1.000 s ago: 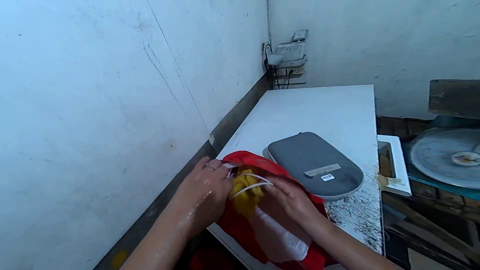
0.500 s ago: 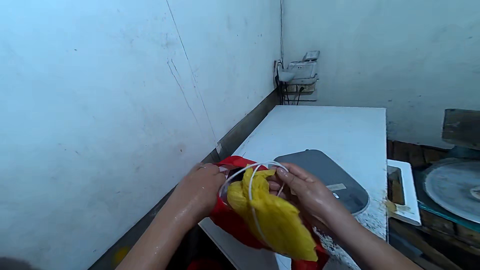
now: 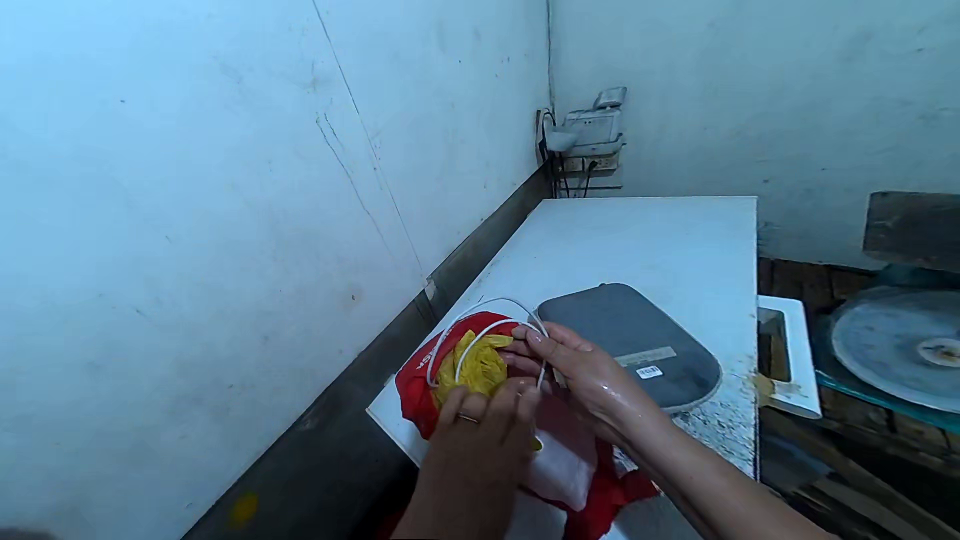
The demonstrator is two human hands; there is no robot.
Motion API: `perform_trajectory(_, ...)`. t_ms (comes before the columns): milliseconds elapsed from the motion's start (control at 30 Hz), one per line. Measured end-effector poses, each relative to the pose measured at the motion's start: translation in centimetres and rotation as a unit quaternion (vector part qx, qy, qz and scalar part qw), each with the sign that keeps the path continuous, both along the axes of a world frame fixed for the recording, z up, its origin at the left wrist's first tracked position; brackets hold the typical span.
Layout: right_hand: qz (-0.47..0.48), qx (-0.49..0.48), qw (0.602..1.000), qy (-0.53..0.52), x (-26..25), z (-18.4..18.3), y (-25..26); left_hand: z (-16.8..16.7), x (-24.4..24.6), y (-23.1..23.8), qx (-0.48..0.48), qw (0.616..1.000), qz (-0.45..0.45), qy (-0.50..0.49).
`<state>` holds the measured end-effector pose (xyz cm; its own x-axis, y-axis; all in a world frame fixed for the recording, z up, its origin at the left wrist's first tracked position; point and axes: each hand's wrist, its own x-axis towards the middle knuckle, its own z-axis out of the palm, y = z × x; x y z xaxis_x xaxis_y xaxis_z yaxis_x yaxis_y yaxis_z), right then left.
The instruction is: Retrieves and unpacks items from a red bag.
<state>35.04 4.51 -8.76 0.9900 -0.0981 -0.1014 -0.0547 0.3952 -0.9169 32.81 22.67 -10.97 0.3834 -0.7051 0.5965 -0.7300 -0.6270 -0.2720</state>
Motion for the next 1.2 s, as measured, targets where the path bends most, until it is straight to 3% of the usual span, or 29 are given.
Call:
perform_trajectory(100,0.015,-0.011,1.0,-0.001,0.1,-0.8,-0.4,2.0,0.2,1.6,-0.033,0.993,0.01,0.111)
perform_trajectory(167,0.03,-0.011,0.999,0.008,0.0,-0.9,-0.4,4.0,0.2,2.5,-0.138,0.963,0.0,0.23)
perform_trajectory(233,0.063,-0.035,0.997,0.017,-0.3,-0.7,0.0,5.0,-0.1,2.3,-0.176,0.956,0.008,0.235)
perform_trajectory(367,0.114,-0.197,0.97,-0.082,-1.1,-1.0,0.9,1.5,-1.8,-0.9,-0.001,0.998,0.008,0.062)
perform_trajectory(467,0.087,-0.293,0.94,-0.153,-2.2,-1.0,0.1,-0.8,-0.2,-0.4,0.031,0.991,0.096,0.085)
perform_trajectory(533,0.078,-0.281,0.946,-0.141,-2.9,-1.0,-0.3,-0.5,1.0,0.5,0.046,0.986,0.125,0.096)
perform_trajectory(667,0.075,-0.121,0.988,-0.067,-3.3,-0.3,-0.6,-0.4,0.6,0.9,0.092,0.99,0.001,0.106)
perform_trajectory(733,0.098,-0.086,0.99,-0.062,-3.7,0.1,-0.6,-0.4,0.0,0.1,0.16,0.974,0.069,0.144)
perform_trajectory(800,0.166,-0.117,0.977,-0.069,-4.7,0.8,-0.3,0.0,-0.4,-1.3,0.228,0.926,0.187,0.234)
perform_trajectory(833,0.194,-0.14,0.968,-0.075,-5.1,1.0,-0.1,0.3,-0.5,-1.7,0.205,0.921,0.204,0.261)
perform_trajectory(867,0.21,-0.151,0.963,-0.079,-5.2,1.0,0.1,0.4,-0.5,-1.8,0.136,0.945,0.182,0.236)
perform_trajectory(900,0.214,-0.145,0.963,-0.074,-5.0,0.7,0.2,0.1,0.0,-1.7,0.041,0.976,0.132,0.17)
perform_trajectory(967,0.199,-0.1,0.973,-0.052,-4.7,-0.1,0.4,-0.3,1.4,-1.9,-0.068,0.992,0.054,0.093)
perform_trajectory(1033,0.178,-0.046,0.982,-0.051,-4.3,-1.0,0.5,-0.2,1.6,-2.3,-0.043,0.975,0.081,0.203)
perform_trajectory(1100,0.147,-0.032,0.988,-0.038,-4.1,-1.2,0.6,0.8,2.2,-3.4,0.047,0.883,0.179,0.432)
perform_trajectory(1133,0.126,-0.031,0.991,-0.03,-3.8,-1.3,0.5,0.8,2.7,-3.8,0.069,0.85,0.194,0.486)
perform_trajectory(1200,0.093,-0.034,0.995,-0.013,-3.2,-1.8,-0.1,1.2,1.6,-3.7,0.087,0.859,0.138,0.485)
